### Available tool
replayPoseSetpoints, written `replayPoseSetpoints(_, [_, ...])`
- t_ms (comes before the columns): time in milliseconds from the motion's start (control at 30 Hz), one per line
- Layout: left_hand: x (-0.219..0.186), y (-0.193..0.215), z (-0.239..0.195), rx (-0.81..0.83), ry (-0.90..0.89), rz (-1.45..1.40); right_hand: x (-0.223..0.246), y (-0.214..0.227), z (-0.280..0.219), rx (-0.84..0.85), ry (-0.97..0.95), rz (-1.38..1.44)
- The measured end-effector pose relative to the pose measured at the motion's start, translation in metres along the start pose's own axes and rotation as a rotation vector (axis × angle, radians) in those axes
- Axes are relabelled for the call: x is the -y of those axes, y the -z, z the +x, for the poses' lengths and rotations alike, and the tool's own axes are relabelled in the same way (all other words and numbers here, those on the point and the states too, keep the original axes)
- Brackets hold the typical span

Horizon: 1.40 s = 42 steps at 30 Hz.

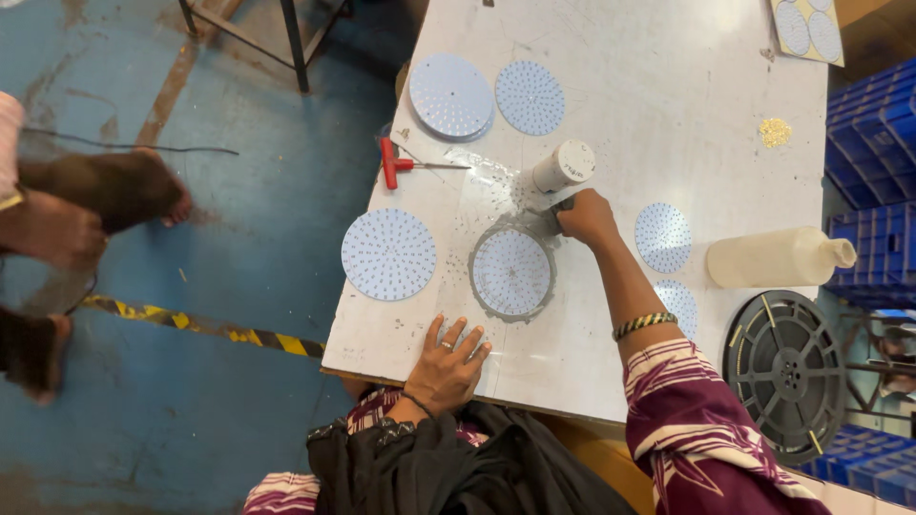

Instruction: The person applies a gray paste to a circular perforated disc using a small brush, then smooths a clear film over the disc with their hands. They repeat the application and smoothing process on the same disc.

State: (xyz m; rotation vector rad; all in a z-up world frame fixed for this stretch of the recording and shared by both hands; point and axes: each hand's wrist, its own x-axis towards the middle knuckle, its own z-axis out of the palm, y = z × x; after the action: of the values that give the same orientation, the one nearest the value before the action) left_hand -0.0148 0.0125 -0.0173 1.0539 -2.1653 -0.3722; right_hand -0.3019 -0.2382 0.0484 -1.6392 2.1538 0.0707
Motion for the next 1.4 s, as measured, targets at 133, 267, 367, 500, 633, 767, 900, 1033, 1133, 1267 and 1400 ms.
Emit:
replayPoseSetpoints(133, [0.0, -0.002, -0.002, 0.004, 0.003, -0.011, 0.013, -0.004, -0.003, -0.056, -0.028, 0.224])
replayPoseSetpoints(267, [0.0, -0.002, -0.002, -0.005, 0.003, -0.013, 0.027, -0.008, -0.001, -0.082, 0.058, 0.129])
replayPoseSetpoints(367, [0.001, -0.001, -0.002, 0.002, 0.005, -0.011, 0.035, -0.017, 0.006, -0.061, 0.075, 0.057])
replayPoseSetpoints(500, [0.0, -0.002, -0.002, 0.008, 0.007, -0.006, 0.04, -0.028, 0.015, -0.089, 0.202, -0.156])
replayPoseSetpoints(633, [0.0, 0.0, -0.001, 0.008, 0.002, 0.017, 0.053, -0.038, 0.001, -0.076, 0.338, -0.164])
replayPoseSetpoints(767, [-0.001, 0.0, -0.001, 0.024, -0.005, 0.026, 0.066, -0.047, -0.032, -0.05, 0.493, -0.175])
replayPoseSetpoints(900, [0.0, -0.001, -0.002, 0.024, -0.005, 0.023, 0.075, -0.06, -0.063, -0.035, 0.599, -0.262])
replayPoseSetpoints(1033, [-0.001, 0.0, -0.003, 0.034, -0.003, 0.033, 0.074, -0.068, -0.099, -0.021, 0.773, -0.242])
replayPoseSetpoints(1133, [-0.001, 0.002, -0.002, 0.039, 0.0, 0.037, 0.068, -0.067, -0.125, 0.05, 0.906, -0.219])
replayPoseSetpoints(1267, [-0.001, 0.003, -0.001, 0.032, -0.003, 0.038, 0.049, -0.059, -0.153, 0.157, 0.998, -0.295])
replayPoseSetpoints(1400, [-0.002, 0.003, -0.001, 0.016, -0.013, 0.042, 0.019, -0.051, -0.172, 0.138, 1.168, -0.318])
